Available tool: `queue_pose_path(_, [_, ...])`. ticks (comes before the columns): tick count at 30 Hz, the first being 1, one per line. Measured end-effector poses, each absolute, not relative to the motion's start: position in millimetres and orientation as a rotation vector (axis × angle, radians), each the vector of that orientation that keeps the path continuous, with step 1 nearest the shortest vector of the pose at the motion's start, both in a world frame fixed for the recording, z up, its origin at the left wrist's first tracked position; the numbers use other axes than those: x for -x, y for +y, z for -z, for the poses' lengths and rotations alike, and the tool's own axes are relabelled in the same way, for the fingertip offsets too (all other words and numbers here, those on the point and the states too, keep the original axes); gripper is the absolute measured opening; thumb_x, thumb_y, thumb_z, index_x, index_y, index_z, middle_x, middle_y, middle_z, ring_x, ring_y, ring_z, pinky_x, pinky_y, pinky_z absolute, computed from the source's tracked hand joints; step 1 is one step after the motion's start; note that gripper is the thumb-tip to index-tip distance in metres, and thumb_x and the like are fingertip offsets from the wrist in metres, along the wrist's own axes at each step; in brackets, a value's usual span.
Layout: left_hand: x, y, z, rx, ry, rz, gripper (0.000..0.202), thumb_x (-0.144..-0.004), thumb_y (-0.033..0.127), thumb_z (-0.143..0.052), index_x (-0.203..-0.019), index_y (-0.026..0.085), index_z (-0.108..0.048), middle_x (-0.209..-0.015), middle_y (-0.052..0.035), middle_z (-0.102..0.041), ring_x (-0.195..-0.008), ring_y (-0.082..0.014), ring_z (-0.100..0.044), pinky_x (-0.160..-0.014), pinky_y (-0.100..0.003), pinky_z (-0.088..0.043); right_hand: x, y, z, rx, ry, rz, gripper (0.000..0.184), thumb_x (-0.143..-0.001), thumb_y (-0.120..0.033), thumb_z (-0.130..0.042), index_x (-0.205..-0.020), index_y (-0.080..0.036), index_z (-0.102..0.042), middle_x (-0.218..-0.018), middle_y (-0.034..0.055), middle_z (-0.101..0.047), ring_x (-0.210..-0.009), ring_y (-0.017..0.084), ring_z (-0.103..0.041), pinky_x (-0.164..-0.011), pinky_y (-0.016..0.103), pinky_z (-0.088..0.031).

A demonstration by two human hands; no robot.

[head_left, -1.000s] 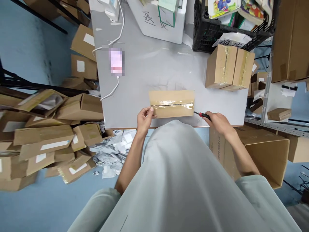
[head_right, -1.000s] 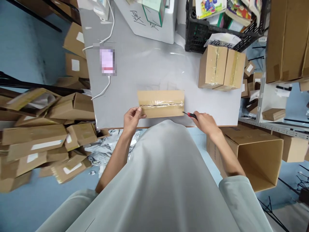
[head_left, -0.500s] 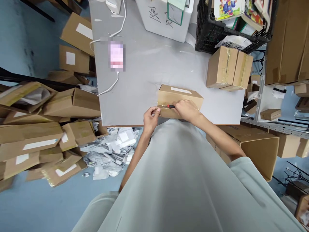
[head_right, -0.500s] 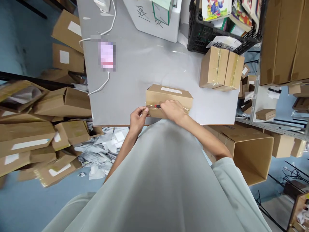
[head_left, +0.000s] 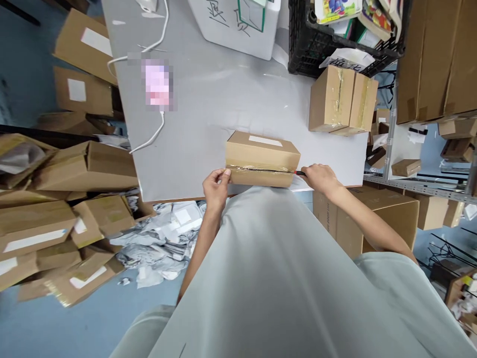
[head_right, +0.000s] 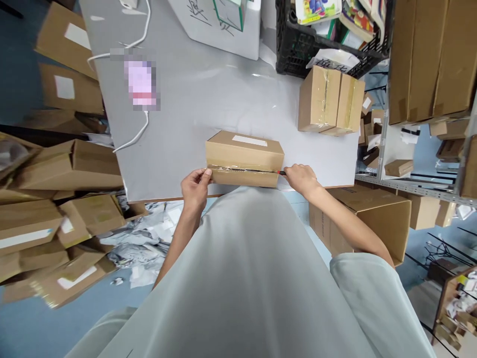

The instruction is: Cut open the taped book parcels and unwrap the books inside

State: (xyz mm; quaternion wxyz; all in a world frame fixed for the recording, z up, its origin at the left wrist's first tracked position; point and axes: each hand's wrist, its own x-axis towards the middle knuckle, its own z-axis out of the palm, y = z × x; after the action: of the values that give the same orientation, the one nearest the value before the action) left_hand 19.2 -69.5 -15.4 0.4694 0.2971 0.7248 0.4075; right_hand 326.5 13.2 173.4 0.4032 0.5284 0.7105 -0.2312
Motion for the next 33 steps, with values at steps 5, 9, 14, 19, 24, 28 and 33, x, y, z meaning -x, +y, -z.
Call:
queue_pose_path(5, [-11,-61,19,-0.81,1.828,-0.983,0.051,-0.088,0.067,-0.074,-0.106,0.02,-0.067,-0.094,-0.0057,-0.071,-0.086,-0.0192,-0.069,-0.084,-0.034,-0.063,-375,0,-178,-1.437,1.665,0.505,0.046,-0.119,-0.037,-0.043,-0.133,-0.012,-0.079,-0.125,0.0282,-0.08,-0.121,0.035,-0.078,-0.094,0.038,-0.054])
queue_pose_path(9, [5,-49,11,-0.941,1.967,-0.943,0.055,-0.092,0.058,-0.075,-0.128,0.019,-0.06,-0.104,-0.0083,-0.067,-0.098,-0.024,-0.07,-0.099,-0.044,-0.062,-419,-12,-162,-1.641,1.585,0.562,0.045,-0.118,-0.044,-0.049,-0.135,-0.013,-0.077,-0.125,0.0266,-0.081,-0.119,0.035,-0.078,-0.091,0.037,-0.052])
queue_pose_path(14, [-11,-27,-22,-1.487,1.959,-0.703,0.085,-0.082,0.04,-0.088,-0.156,0.02,-0.051,-0.173,-0.0291,-0.033,-0.166,-0.0536,-0.025,-0.133,-0.076,-0.024,-433,-46,-109,-1.941,1.566,0.851,0.045,-0.118,-0.049,-0.047,-0.145,-0.022,-0.07,-0.13,0.0174,-0.082,-0.117,0.03,-0.078,-0.085,0.03,-0.048])
queue_pose_path(19, [-85,2,-41,-2.04,1.303,-0.172,0.14,-0.067,0.039,-0.102,-0.18,0.02,-0.022,-0.188,-0.0256,-0.007,-0.174,-0.0529,0.004,-0.138,-0.073,-0.002,-396,-81,-60,-2.167,1.555,1.162,0.041,-0.118,-0.043,-0.045,-0.14,-0.021,-0.071,-0.122,0.0117,-0.084,-0.11,0.026,-0.079,-0.083,0.026,-0.048])
queue_pose_path(24, [-140,41,-33,-2.231,1.114,0.345,0.165,-0.054,0.039,-0.107,-0.181,0.011,-0.006,-0.185,-0.0324,0.013,-0.171,-0.0546,0.016,-0.136,-0.073,0.003,-369,-99,-32,-2.446,1.521,1.453,0.038,-0.114,-0.045,-0.05,-0.125,-0.021,-0.078,-0.099,0.007,-0.084,-0.095,0.026,-0.079,-0.079,0.027,-0.05])
queue_pose_path(28, [-152,68,-34,-2.231,1.152,0.523,0.172,-0.052,0.054,-0.106,-0.182,0.014,0.0,-0.184,-0.0342,0.012,-0.172,-0.056,0.01,-0.135,-0.074,-0.006,-361,-99,-13,-2.63,1.439,1.606,0.033,-0.109,-0.046,-0.057,-0.112,-0.022,-0.079,-0.086,0.0039,-0.081,-0.08,0.024,-0.078,-0.074,0.027,-0.051])
queue_pose_path(33, [-154,62,-42,-2.304,1.071,0.528,0.171,-0.051,0.056,-0.106,-0.182,0.015,-0.004,-0.186,-0.032,0.006,-0.171,-0.0572,0.013,-0.136,-0.074,-0.002,-365,-92,6,-2.777,1.265,1.864,0.03,-0.104,-0.048,-0.062,-0.104,-0.022,-0.077,-0.076,0.0004,-0.076,-0.063,0.018,-0.072,-0.063,0.025,-0.054])
